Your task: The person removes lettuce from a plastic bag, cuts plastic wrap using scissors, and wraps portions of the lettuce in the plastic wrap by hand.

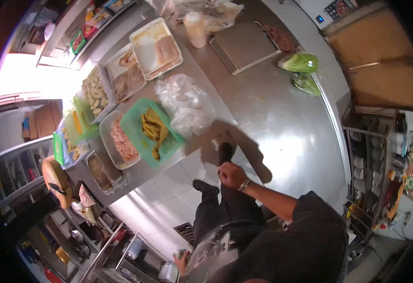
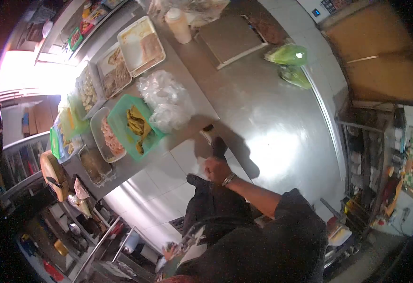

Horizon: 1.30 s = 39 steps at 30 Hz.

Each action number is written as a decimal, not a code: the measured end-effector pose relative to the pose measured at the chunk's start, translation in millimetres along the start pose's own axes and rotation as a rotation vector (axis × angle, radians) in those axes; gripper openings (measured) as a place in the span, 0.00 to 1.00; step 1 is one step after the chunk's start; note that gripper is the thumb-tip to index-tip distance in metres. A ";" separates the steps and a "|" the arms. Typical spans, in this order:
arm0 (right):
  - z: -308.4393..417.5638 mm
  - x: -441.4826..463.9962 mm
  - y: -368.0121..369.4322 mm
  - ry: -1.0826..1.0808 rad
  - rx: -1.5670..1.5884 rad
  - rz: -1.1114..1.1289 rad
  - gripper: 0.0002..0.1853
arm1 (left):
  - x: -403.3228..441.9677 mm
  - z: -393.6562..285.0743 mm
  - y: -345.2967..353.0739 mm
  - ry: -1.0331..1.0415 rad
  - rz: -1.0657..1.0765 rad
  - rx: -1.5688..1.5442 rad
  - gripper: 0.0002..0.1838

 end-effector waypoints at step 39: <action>-271.5 96.0 -374.5 0.229 -0.291 -0.858 0.10 | 49.7 -58.1 -0.4 0.064 0.049 -0.592 0.29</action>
Point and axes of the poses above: each hand's wrist, its own x-axis towards the middle knuckle, its own y-axis out of the palm, z = x × y, the point moved 9 cm from there along x, towards the middle knuckle, and after that the axes turned 15 degrees about -z, right-handed, at the moved point
